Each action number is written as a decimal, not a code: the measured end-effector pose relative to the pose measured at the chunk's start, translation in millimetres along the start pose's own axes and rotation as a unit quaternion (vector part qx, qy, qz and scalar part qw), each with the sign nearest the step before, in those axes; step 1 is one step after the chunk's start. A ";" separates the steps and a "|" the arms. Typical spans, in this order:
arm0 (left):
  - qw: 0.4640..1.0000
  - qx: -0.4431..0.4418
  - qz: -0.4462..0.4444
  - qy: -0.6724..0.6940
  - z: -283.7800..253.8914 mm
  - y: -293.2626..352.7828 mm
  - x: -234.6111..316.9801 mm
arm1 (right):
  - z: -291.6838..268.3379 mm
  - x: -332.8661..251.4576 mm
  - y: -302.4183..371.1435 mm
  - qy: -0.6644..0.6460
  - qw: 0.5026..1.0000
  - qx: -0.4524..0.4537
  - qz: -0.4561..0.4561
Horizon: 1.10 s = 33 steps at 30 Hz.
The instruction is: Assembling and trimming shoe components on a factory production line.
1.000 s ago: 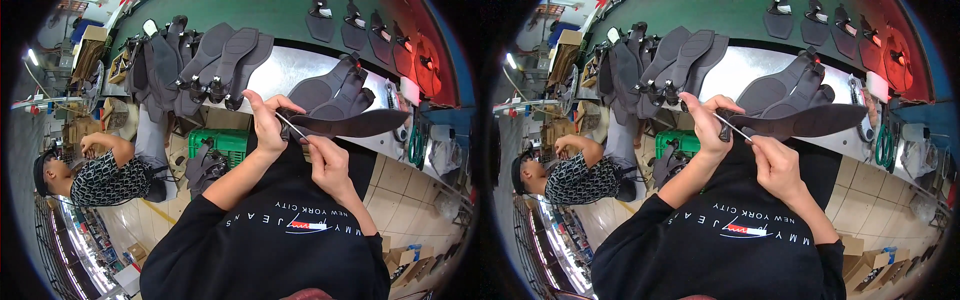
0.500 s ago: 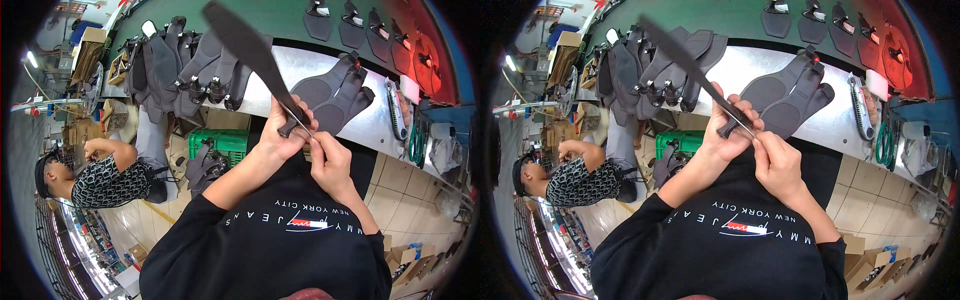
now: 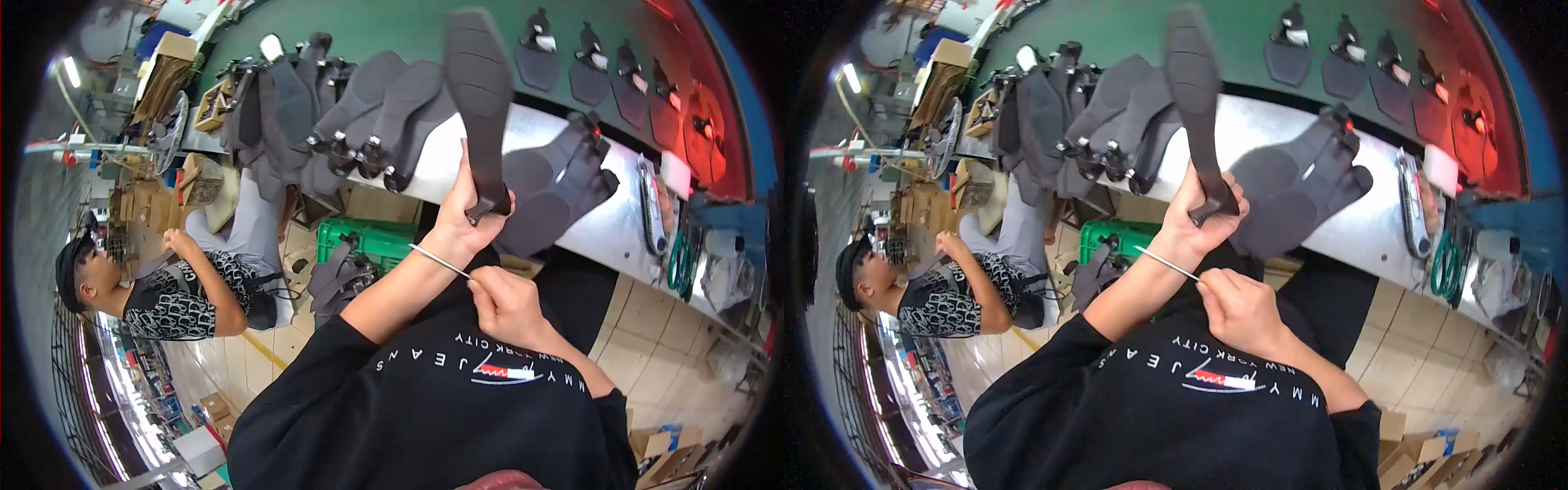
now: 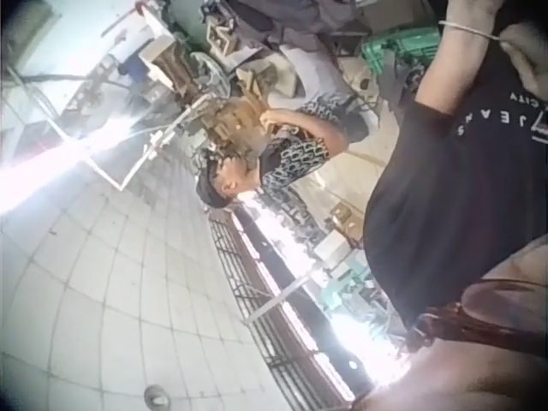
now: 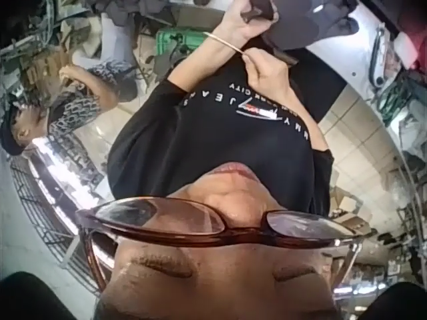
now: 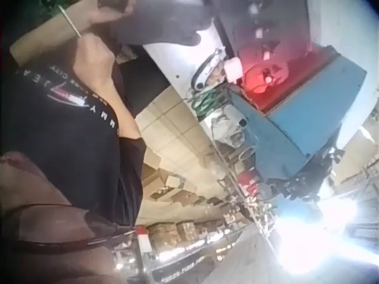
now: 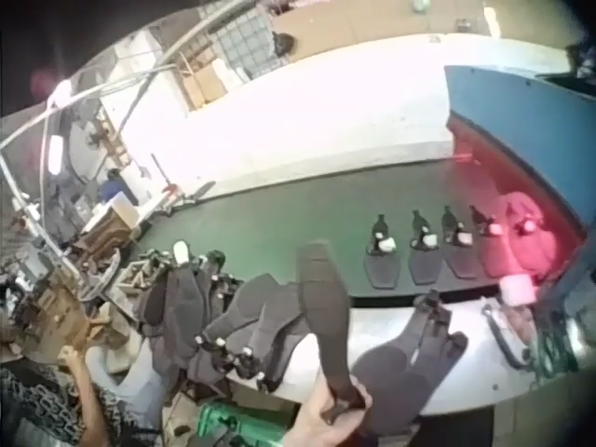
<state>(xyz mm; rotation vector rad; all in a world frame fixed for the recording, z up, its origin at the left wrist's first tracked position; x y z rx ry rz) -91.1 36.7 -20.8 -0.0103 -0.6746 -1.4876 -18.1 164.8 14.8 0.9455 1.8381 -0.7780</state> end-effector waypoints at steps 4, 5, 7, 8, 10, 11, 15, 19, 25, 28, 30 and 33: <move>0.979 0.094 0.101 -0.153 13.0 -2.1 64.1 | -24.9 1.1 -11.6 -0.055 0.996 0.039 0.058; 0.973 0.083 0.136 -0.170 18.0 -0.9 87.2 | -31.5 4.1 -10.9 -0.065 0.995 0.052 0.059; 0.960 0.046 0.182 -0.209 14.9 -1.4 136.9 | -48.8 8.7 -7.4 -0.075 0.988 0.081 0.111; 0.949 0.060 0.211 -0.228 9.6 -4.6 162.7 | -53.5 17.7 -4.9 -0.100 0.982 0.102 0.128; 0.907 0.073 0.279 -0.306 16.0 3.5 206.7 | -70.1 17.0 -7.1 -0.104 0.977 0.133 0.131; 0.858 0.044 0.324 -0.397 6.6 -1.7 234.1 | -78.2 19.6 -7.1 -0.102 0.974 0.153 0.135; 0.432 0.185 0.457 -0.755 -21.1 13.4 295.7 | -113.3 41.8 -10.3 -0.085 0.957 0.224 0.165; 0.319 0.072 0.583 -0.744 52.4 -14.6 220.0 | -146.3 72.6 -11.7 -0.003 0.933 0.295 0.204; 0.493 -0.155 0.408 -0.752 106.4 -170.0 77.1 | -160.9 92.2 -19.0 0.150 0.923 0.311 0.172; 0.437 -0.106 0.402 -0.798 93.1 -256.2 49.2 | -157.8 100.3 -22.9 0.203 0.916 0.299 0.172; 0.409 -0.073 0.398 -0.818 87.4 -283.9 44.9 | -158.7 100.3 -26.6 0.222 0.912 0.288 0.191; 0.400 -0.105 0.470 -0.780 96.4 -289.7 37.3 | -161.5 109.6 -25.7 0.237 0.904 0.301 0.189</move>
Point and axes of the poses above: each hand's wrist, its own y-axis away from the middle knuckle, its own z-axis out of the palm, x = y × z, the point moved 3 cm from there along -y, towards the middle knuckle, and after that the axes turned 11 degrees about z, right-handed, at the moved point
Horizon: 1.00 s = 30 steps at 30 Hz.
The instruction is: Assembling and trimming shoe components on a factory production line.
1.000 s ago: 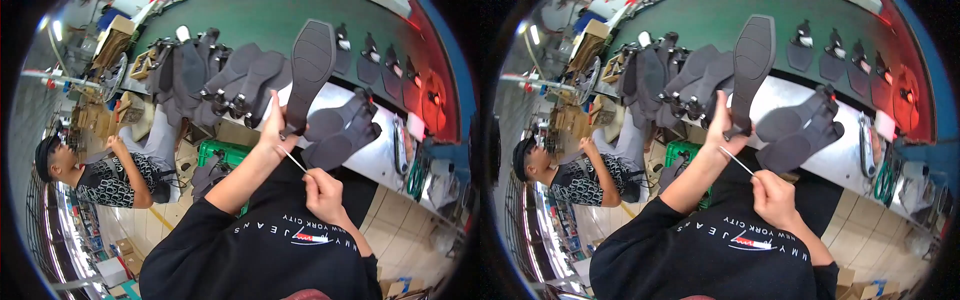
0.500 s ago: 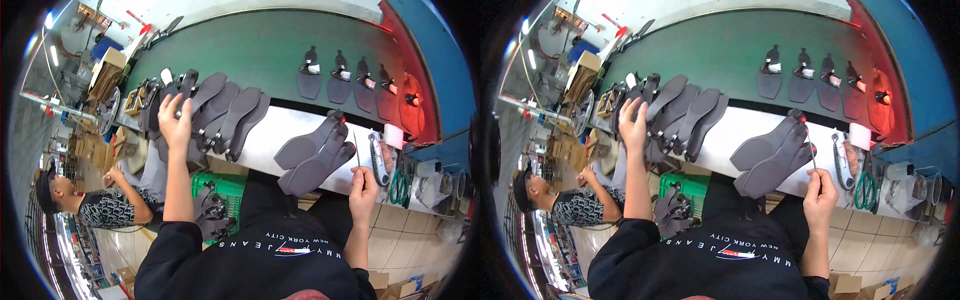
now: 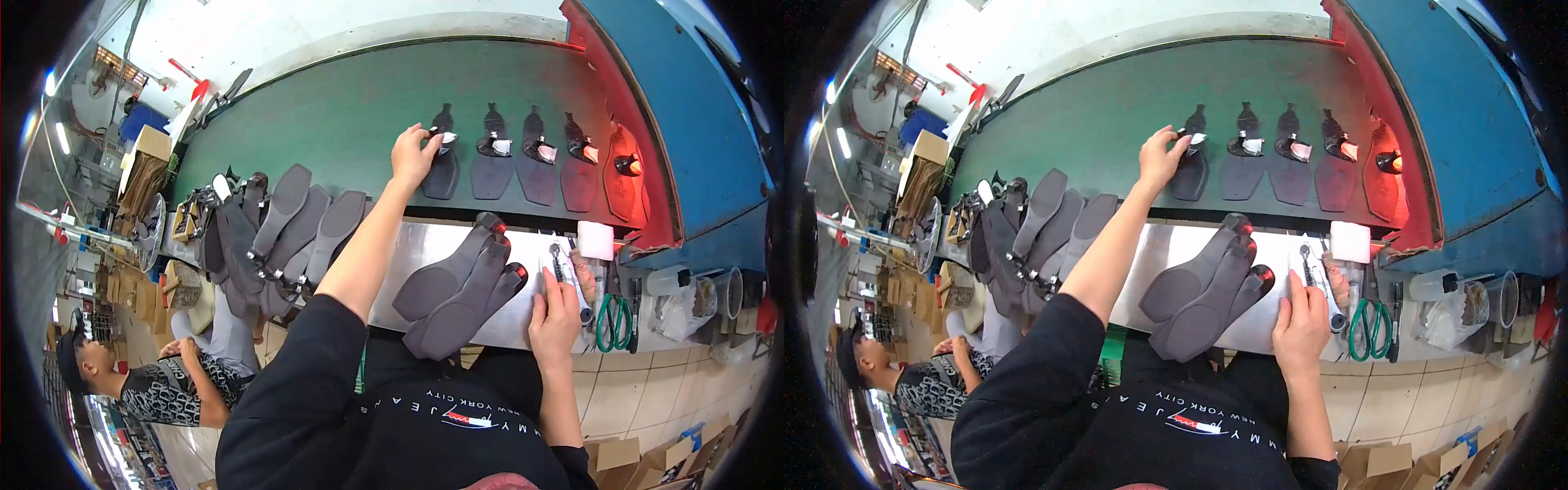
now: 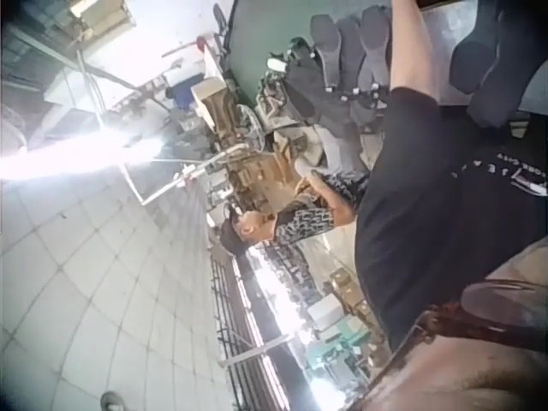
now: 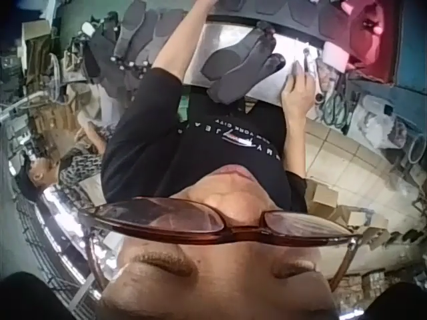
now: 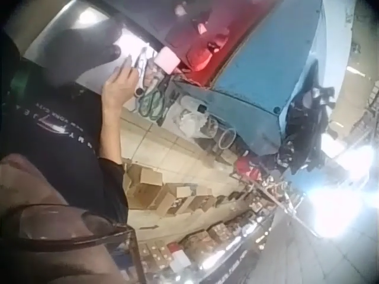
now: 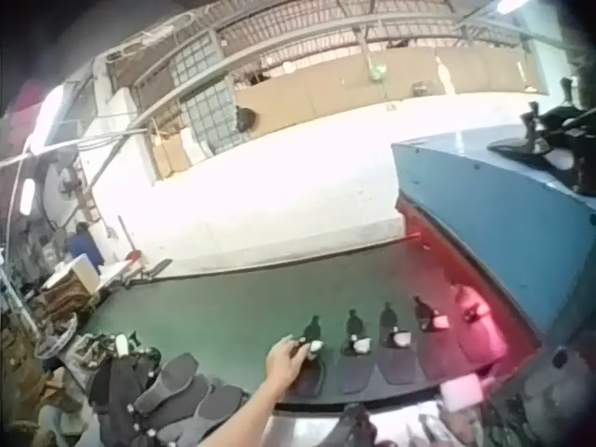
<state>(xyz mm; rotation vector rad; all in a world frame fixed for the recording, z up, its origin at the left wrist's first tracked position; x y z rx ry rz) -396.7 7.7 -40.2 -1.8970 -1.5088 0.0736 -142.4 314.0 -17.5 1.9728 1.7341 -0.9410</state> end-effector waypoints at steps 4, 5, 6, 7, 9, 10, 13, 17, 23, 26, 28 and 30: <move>0.998 -0.053 -0.033 -0.004 -2.4 25.6 48.2 | -1.6 -1.9 2.8 0.017 1.000 -0.002 -0.003; 0.999 -0.006 -0.005 -0.044 1.9 31.5 43.8 | -2.4 -7.9 4.1 0.013 1.000 -0.006 -0.011; 0.995 0.041 0.024 -0.084 5.7 35.8 40.0 | -4.5 -14.5 4.6 0.003 1.000 0.001 -0.017; 0.989 0.097 0.033 -0.105 4.5 35.3 50.0 | -8.6 -16.8 5.9 -0.002 1.000 0.011 -0.015; 0.993 0.117 0.010 0.001 -8.9 29.0 50.4 | -21.0 -27.1 7.4 0.002 0.998 0.045 -0.047; 0.986 0.134 -0.011 0.103 -20.6 24.8 50.0 | -29.5 -33.9 8.9 0.003 0.994 0.078 -0.078; 0.957 0.149 -0.010 0.247 -62.5 16.6 66.8 | -49.3 -41.1 12.2 -0.082 0.990 0.070 -0.089; 0.828 -0.026 -0.075 0.556 -125.5 64.1 148.3 | -48.9 -33.9 17.9 -0.462 0.881 -0.099 0.032; 0.637 -0.202 -0.159 0.727 -172.0 180.4 179.5 | -28.1 -101.4 23.6 -0.671 0.687 -0.278 0.035; 0.611 -0.098 -0.216 0.755 -180.7 201.7 171.5 | -29.0 -108.2 25.0 -0.687 0.686 -0.239 -0.005; 0.601 -0.071 -0.258 0.754 -181.6 217.6 159.2 | -35.4 -104.2 29.9 -0.653 0.715 -0.247 0.044; 0.610 -0.052 -0.246 0.752 -182.3 225.8 151.5 | -30.7 -104.9 40.1 -0.551 0.802 -0.231 -0.004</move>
Point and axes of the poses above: each hand's wrist, its own y-axis away from the middle knuckle, its own z-axis out of the palm, x = y × z, the point moved 3 cm from there along -y, towards the middle knuckle, and after that the axes turned 11 degrees about z, right-handed, at the moved point
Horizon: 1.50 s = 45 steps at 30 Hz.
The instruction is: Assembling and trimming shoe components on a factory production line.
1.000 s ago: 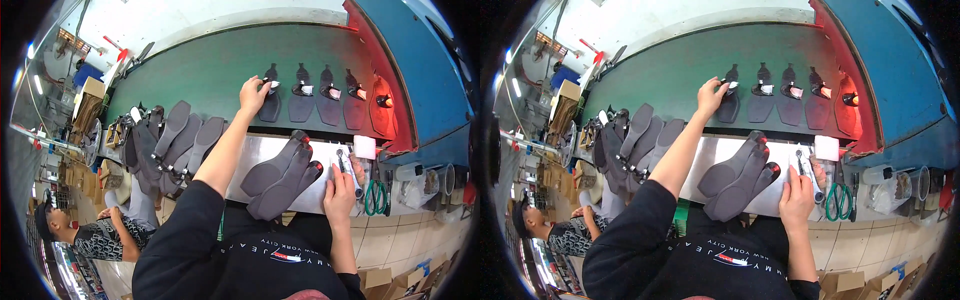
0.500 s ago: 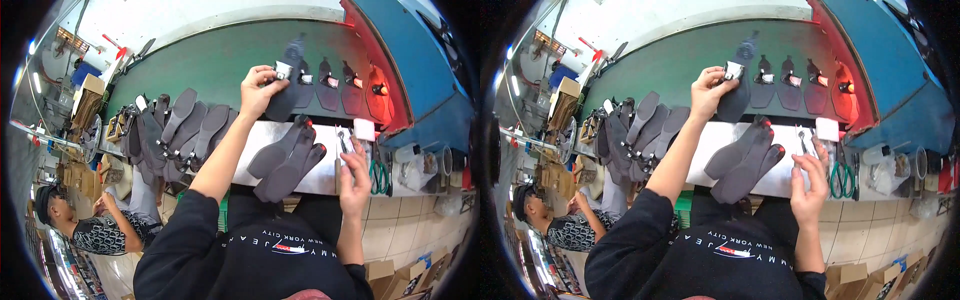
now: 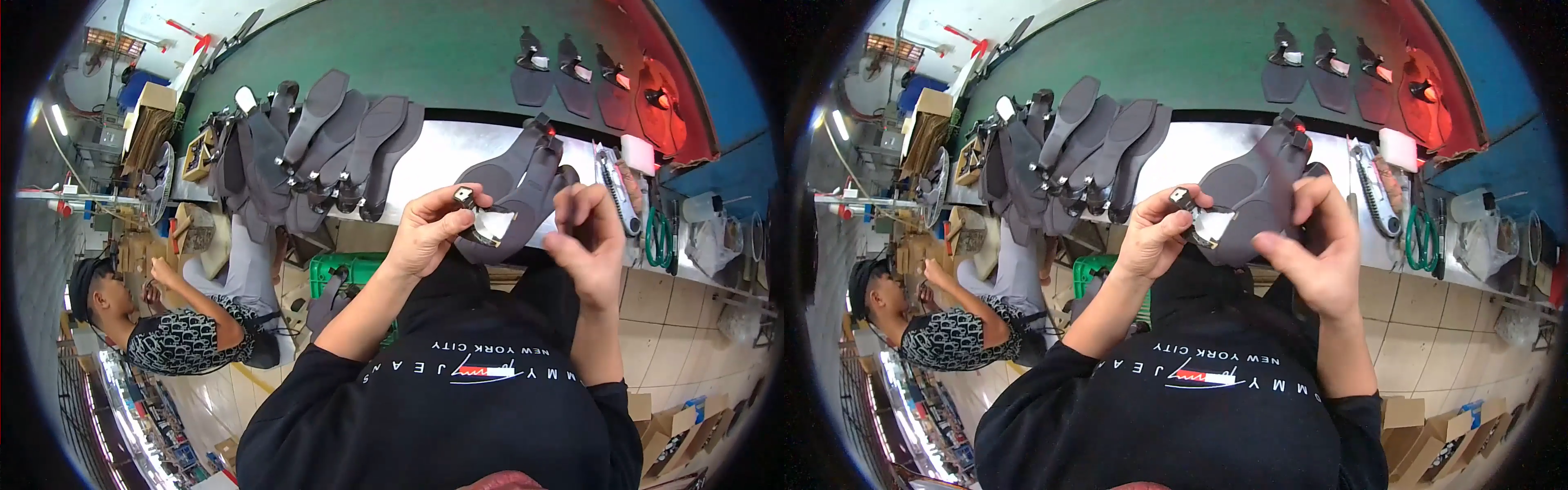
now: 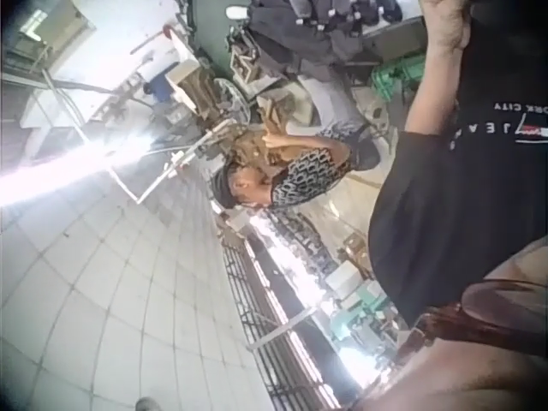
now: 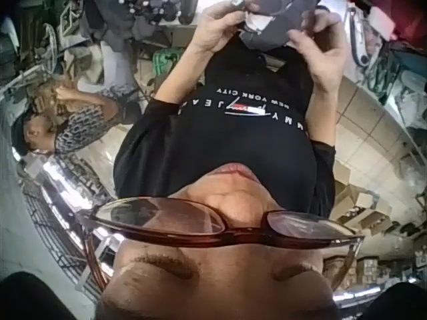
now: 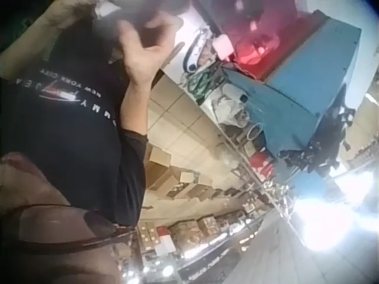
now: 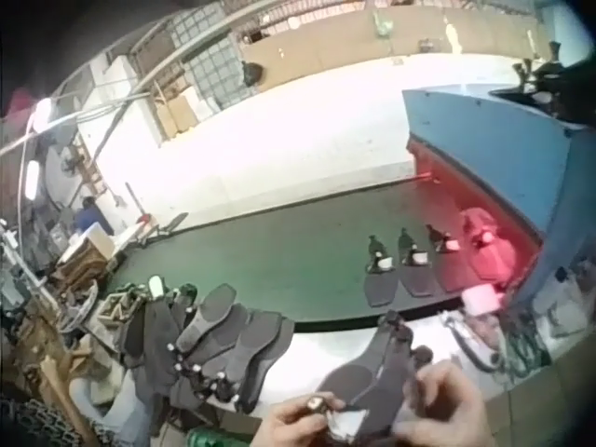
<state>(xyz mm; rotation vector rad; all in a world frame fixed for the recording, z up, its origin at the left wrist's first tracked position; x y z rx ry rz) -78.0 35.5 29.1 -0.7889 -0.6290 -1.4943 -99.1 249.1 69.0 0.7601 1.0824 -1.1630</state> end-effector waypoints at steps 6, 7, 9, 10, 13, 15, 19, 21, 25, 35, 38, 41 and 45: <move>1.000 0.000 0.015 -0.026 -9.0 8.8 4.0 | 17.8 7.7 29.6 0.212 0.977 0.014 0.031; 0.999 -0.004 0.010 -0.043 -6.3 8.9 6.4 | 21.7 2.3 29.9 0.242 0.970 0.009 0.014; 0.999 -0.003 0.006 -0.047 -4.1 9.0 6.9 | 22.8 -0.1 32.2 0.285 0.958 -0.015 0.003; 0.999 -0.005 0.004 -0.051 -4.2 8.8 6.3 | 23.1 1.4 33.3 0.284 0.959 -0.015 0.004; 0.999 -0.006 0.010 -0.032 -4.5 8.8 3.2 | 22.9 5.6 36.0 0.285 0.958 0.011 -0.032; 0.999 -0.007 0.012 -0.040 -5.8 9.1 2.7 | 21.7 8.6 36.9 0.282 0.958 0.015 -0.044; 0.999 -0.012 0.016 -0.042 -5.1 8.3 -0.1 | 20.2 10.2 36.6 0.279 0.959 0.016 -0.049; 0.999 -0.017 0.021 -0.045 -5.1 7.4 -0.4 | 20.5 9.6 35.6 0.272 0.961 0.017 -0.039; 0.999 -0.015 0.013 -0.034 -3.2 7.5 0.7 | 20.6 8.9 35.6 0.275 0.961 0.016 -0.037; 0.997 -0.035 0.014 -0.063 -5.9 9.6 3.7 | 22.4 8.7 37.9 0.269 0.963 0.001 -0.013; 0.994 -0.042 0.019 -0.096 -1.8 8.6 6.0 | 22.4 2.4 36.8 0.283 0.959 -0.004 -0.002; 0.988 -0.054 0.041 -0.136 -1.1 6.7 7.2 | 21.9 0.3 33.9 0.312 0.950 -0.007 -0.034; 0.965 -0.127 0.085 -0.214 -2.2 5.6 10.7 | 22.4 -3.1 32.2 0.329 0.943 -0.017 -0.051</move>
Point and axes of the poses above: each hand's wrist, its own y-axis away from the middle knuckle, its own z-axis out of the palm, x = y × z, the point moved 3 cm from there along -y, towards the middle knuckle, and after that the axes turned 11 degrees about z, right-handed, at the moved point
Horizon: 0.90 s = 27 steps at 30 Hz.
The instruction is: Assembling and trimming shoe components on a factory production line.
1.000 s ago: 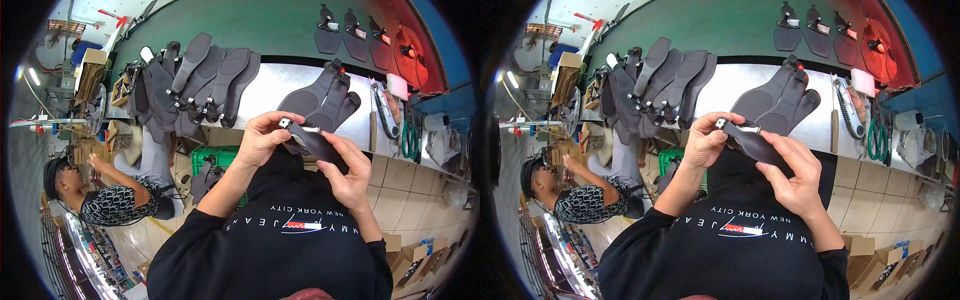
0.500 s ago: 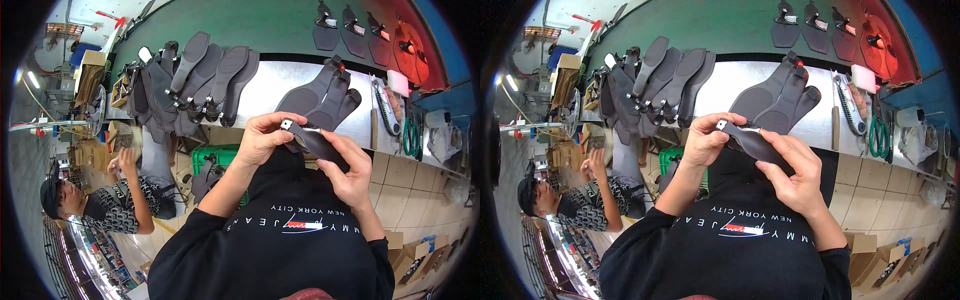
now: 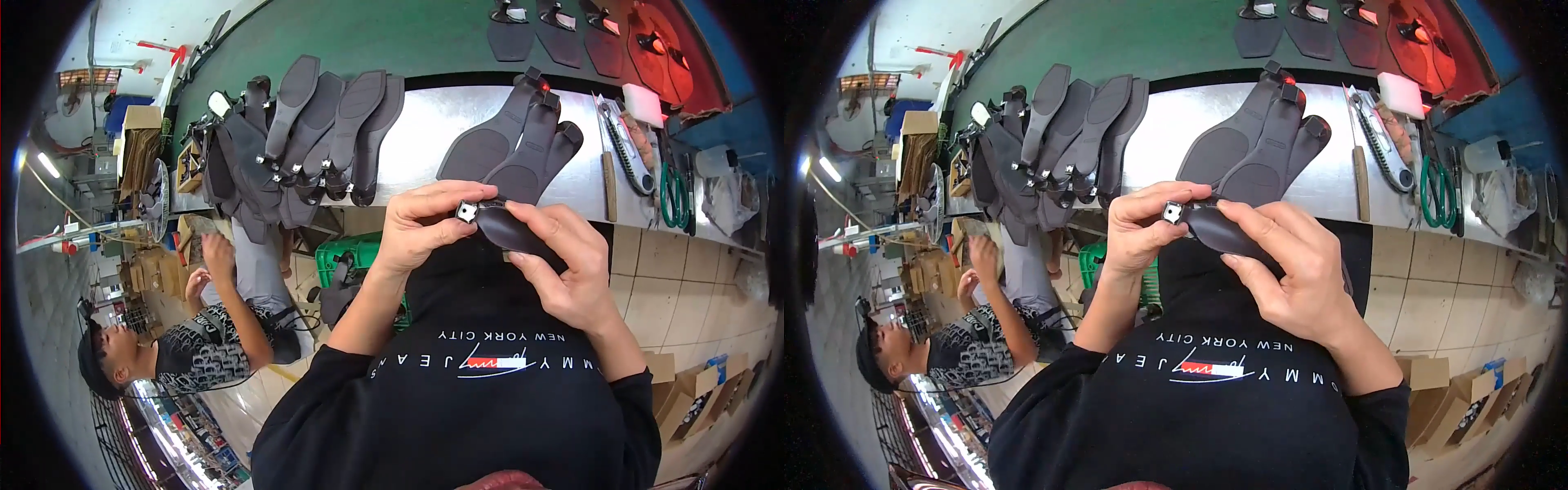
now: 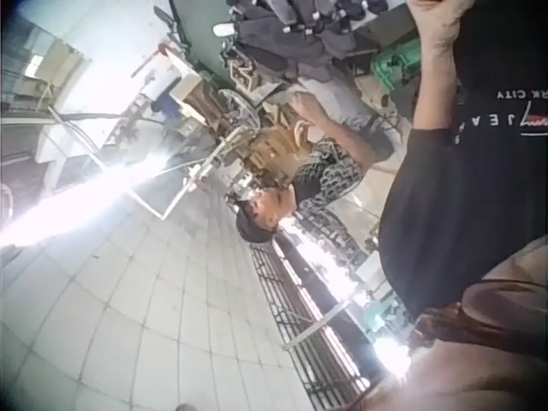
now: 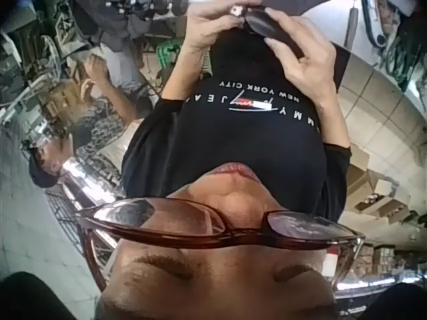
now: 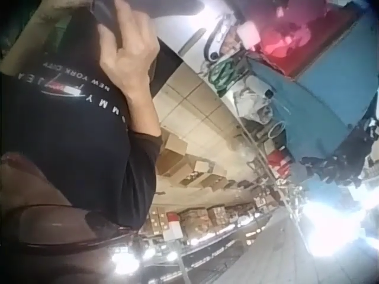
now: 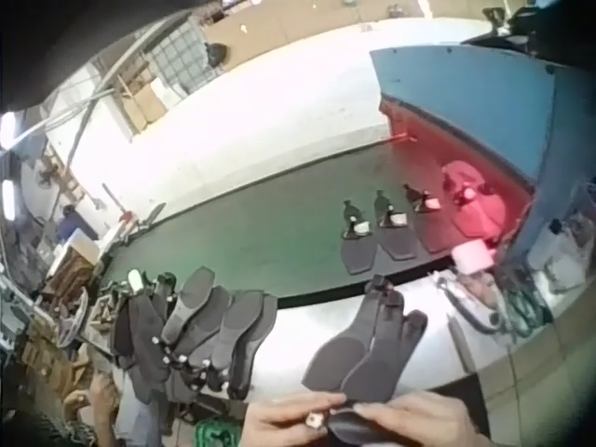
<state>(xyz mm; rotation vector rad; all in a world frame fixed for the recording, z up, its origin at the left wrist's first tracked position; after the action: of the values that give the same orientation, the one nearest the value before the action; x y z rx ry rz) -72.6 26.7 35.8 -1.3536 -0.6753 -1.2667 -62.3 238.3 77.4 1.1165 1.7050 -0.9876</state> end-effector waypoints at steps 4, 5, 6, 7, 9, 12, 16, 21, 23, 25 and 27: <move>1.000 -0.020 -0.002 -0.004 2.3 1.1 1.1 | -1.0 -0.5 1.1 0.022 1.000 0.017 -0.015; 1.000 -0.022 -0.004 -0.003 2.1 1.4 0.3 | -0.9 -0.2 1.6 0.029 0.999 0.013 -0.017; 0.999 -0.035 0.004 -0.003 2.3 1.8 -0.3 | -0.6 0.1 2.1 0.037 0.999 0.009 -0.018; 0.999 -0.048 0.012 -0.003 3.2 2.1 -0.2 | -0.3 0.5 2.4 0.036 0.999 0.010 -0.016; 0.999 -0.046 0.016 0.004 5.6 2.6 0.2 | 0.5 0.3 3.5 0.036 0.999 0.021 -0.030; 0.999 -0.044 0.018 0.017 6.6 2.9 -0.1 | 2.2 2.5 5.0 0.046 0.998 0.029 -0.034; 0.997 -0.069 0.022 -0.026 10.0 0.3 4.5 | 2.7 3.8 6.2 0.051 0.997 0.032 -0.037; 0.991 -0.110 0.009 -0.069 11.3 0.5 12.0 | 4.8 2.7 7.3 0.084 0.996 0.002 -0.037; 0.991 -0.106 0.011 -0.076 14.5 1.3 11.6 | 5.3 6.2 5.7 0.075 0.997 -0.008 -0.019; 0.990 -0.074 -0.003 -0.124 17.0 1.5 8.4 | 4.9 10.0 5.4 0.066 0.998 -0.019 -0.001; 0.989 -0.072 -0.013 -0.129 17.3 3.9 1.8 | 5.8 19.2 5.4 -0.039 0.993 -0.049 0.098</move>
<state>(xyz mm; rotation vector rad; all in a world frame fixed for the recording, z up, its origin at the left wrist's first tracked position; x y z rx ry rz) -63.4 41.6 39.3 -1.6508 -0.7932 -1.1903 -60.5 239.8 56.8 1.1431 1.5326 -0.8061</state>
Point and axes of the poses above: each hand's wrist, its own y-axis away from the middle knuckle, its own z-axis out of the palm, x = y × z, the point moved 3 cm from there along -y, towards the middle knuckle, and after that the axes turned 11 degrees about z, right-handed, at the moved point
